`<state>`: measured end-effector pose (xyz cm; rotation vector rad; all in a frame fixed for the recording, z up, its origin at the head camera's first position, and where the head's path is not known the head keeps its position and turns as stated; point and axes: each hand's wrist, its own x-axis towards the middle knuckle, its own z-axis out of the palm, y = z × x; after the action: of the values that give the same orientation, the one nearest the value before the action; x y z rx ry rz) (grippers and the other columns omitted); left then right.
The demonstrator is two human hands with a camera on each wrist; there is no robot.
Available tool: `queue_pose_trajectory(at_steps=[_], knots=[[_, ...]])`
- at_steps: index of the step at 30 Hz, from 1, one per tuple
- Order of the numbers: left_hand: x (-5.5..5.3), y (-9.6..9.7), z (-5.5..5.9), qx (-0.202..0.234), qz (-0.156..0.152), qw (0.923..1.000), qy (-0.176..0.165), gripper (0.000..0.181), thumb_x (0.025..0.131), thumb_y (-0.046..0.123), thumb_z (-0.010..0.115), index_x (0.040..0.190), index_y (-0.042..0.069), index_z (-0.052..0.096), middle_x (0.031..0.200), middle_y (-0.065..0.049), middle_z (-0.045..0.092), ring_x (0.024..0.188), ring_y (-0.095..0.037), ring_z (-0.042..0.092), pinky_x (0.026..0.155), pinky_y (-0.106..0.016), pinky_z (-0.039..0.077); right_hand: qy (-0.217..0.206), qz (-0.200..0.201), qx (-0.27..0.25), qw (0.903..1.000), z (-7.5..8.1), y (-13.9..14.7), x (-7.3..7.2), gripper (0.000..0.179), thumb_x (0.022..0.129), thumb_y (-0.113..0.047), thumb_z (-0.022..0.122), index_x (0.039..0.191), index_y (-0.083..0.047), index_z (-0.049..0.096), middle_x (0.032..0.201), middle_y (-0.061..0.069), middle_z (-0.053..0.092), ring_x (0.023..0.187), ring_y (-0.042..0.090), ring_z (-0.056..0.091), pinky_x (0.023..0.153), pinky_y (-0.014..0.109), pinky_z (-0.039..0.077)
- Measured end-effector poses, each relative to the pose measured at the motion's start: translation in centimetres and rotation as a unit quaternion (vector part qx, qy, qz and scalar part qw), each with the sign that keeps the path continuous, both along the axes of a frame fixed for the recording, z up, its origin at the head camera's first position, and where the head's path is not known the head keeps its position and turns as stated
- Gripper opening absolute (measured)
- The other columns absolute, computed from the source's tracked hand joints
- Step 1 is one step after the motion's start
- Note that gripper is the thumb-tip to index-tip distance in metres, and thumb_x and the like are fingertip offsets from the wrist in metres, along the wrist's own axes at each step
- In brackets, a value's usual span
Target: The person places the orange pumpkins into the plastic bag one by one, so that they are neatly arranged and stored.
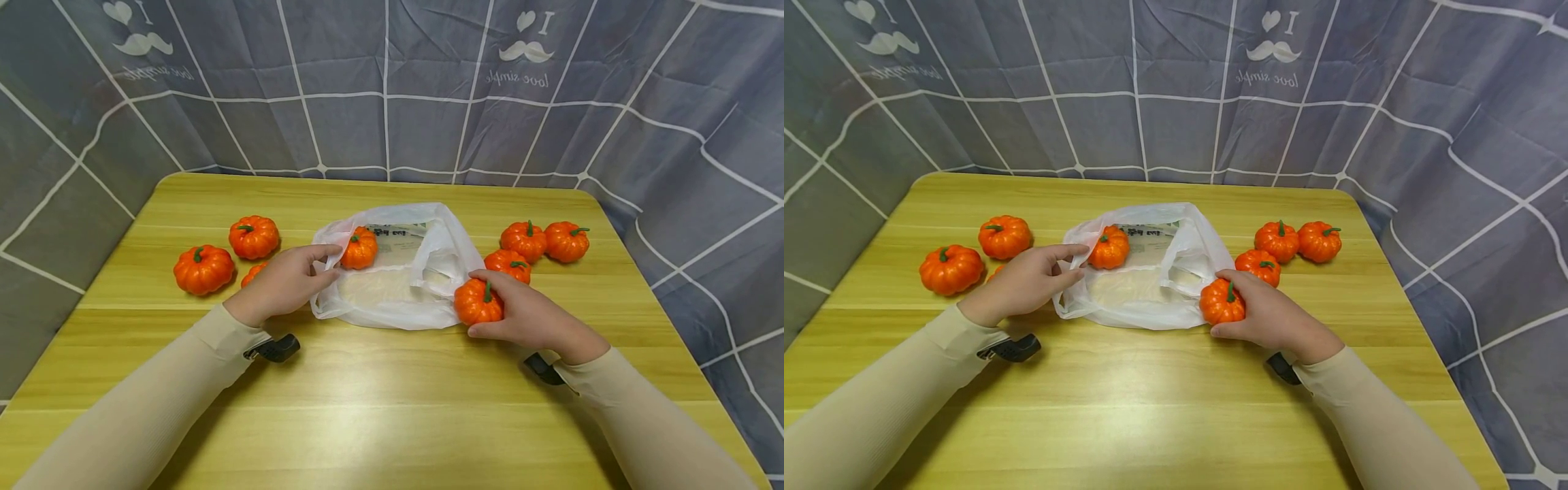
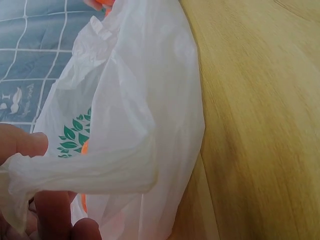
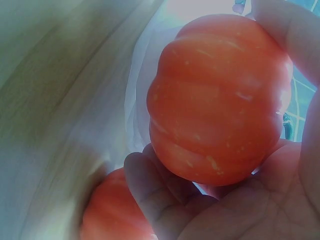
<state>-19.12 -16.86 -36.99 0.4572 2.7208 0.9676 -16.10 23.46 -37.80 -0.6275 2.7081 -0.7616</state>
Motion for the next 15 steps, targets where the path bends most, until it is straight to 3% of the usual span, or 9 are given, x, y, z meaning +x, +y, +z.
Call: queue_pose_trajectory(at_steps=[15], knots=[[0.13, 0.02, 0.05, 0.001, -0.002, 1.0, 0.005, 0.053, 0.103, 0.03, 0.067, 0.153, 0.012, 0.057, 0.078, -0.007, 0.064, 0.067, -0.021, 0.052, 0.058, -0.029, 0.042, 0.018, 0.017, -0.009, 0.9996, 0.63, -0.77, 0.32, 0.09, 0.084, -0.042, 0.09, 0.153, -0.005, 0.046, 0.144, 0.016, 0.058, 0.126, 0.034, 0.061, 0.11, 0.059, 0.047]])
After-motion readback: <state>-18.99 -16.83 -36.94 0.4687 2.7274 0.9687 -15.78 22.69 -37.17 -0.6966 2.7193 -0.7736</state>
